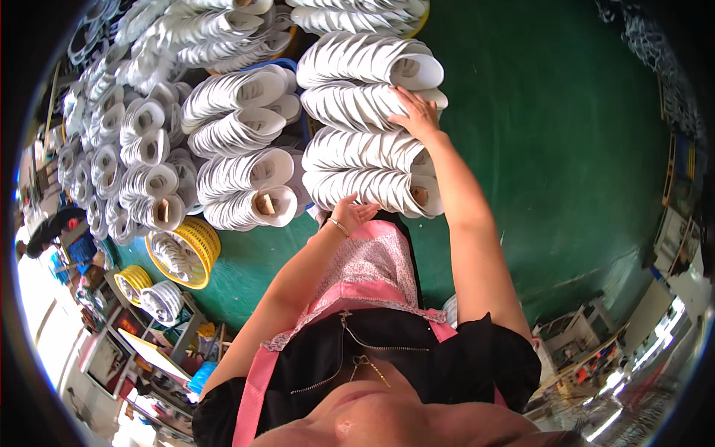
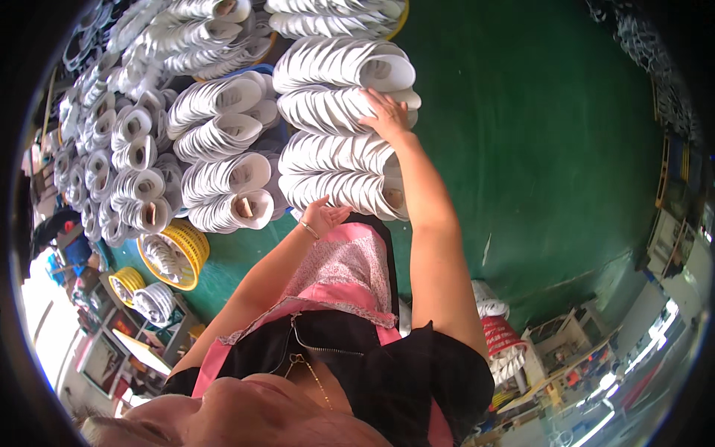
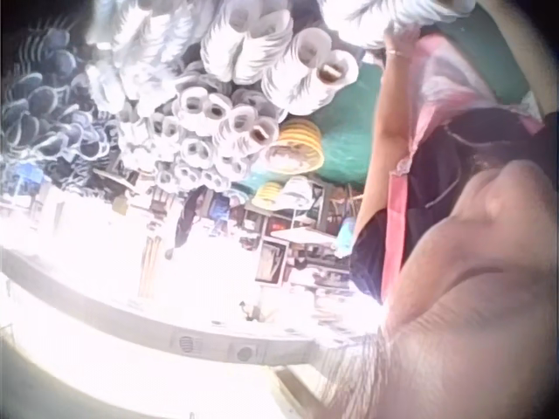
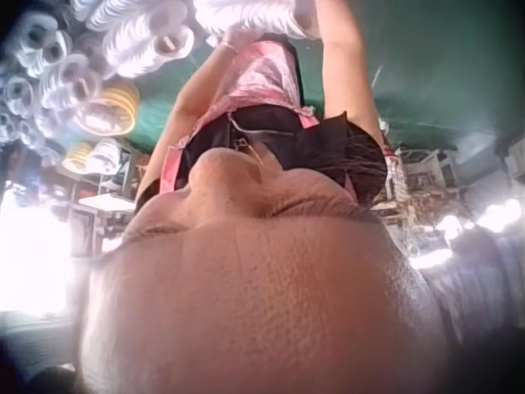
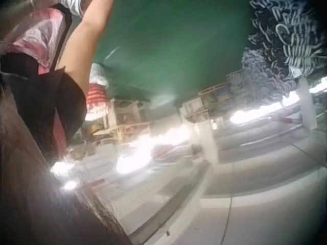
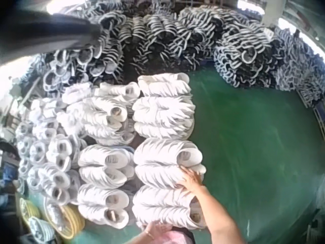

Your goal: The recorder marks a cardboard tab and then sorts, inspects, and stacks white shoe components into baskets.

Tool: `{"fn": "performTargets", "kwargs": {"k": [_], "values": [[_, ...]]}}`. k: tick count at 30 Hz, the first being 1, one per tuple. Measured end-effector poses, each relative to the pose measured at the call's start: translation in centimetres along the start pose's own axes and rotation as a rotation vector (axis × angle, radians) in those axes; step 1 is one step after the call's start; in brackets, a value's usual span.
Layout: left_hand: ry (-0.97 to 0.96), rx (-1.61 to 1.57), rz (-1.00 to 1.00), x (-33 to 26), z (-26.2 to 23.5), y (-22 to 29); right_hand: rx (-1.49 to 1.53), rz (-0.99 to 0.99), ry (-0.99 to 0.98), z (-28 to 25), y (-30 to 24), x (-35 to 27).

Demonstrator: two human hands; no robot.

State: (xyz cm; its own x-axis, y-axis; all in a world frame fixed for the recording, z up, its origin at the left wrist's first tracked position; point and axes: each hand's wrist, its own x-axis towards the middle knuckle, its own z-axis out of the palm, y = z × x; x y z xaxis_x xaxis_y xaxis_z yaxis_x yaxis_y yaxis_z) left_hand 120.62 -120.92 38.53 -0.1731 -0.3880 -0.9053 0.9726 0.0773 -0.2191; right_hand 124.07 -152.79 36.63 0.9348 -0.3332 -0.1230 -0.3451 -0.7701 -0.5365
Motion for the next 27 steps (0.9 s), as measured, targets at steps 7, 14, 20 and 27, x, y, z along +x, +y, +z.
{"fn": "performTargets", "kwargs": {"k": [7, 14, 20, 27], "values": [[0.019, -0.006, 0.062, -2.0, -0.7, 0.2, -0.094, 0.159, -0.074, 0.1, -0.7, -1.0], [0.241, 0.524, 0.609, -8.0, -9.3, 1.0, -0.492, 0.09, 0.024, -0.5, -4.5, -2.4], [0.558, 0.399, 0.63, -12.3, -23.9, -5.9, -0.495, 0.0, 0.094, 0.0, -11.4, -3.1], [0.947, 0.948, 0.307, -12.6, -44.1, -22.0, -0.633, 0.019, -0.347, 4.2, -16.5, 8.4]]}}
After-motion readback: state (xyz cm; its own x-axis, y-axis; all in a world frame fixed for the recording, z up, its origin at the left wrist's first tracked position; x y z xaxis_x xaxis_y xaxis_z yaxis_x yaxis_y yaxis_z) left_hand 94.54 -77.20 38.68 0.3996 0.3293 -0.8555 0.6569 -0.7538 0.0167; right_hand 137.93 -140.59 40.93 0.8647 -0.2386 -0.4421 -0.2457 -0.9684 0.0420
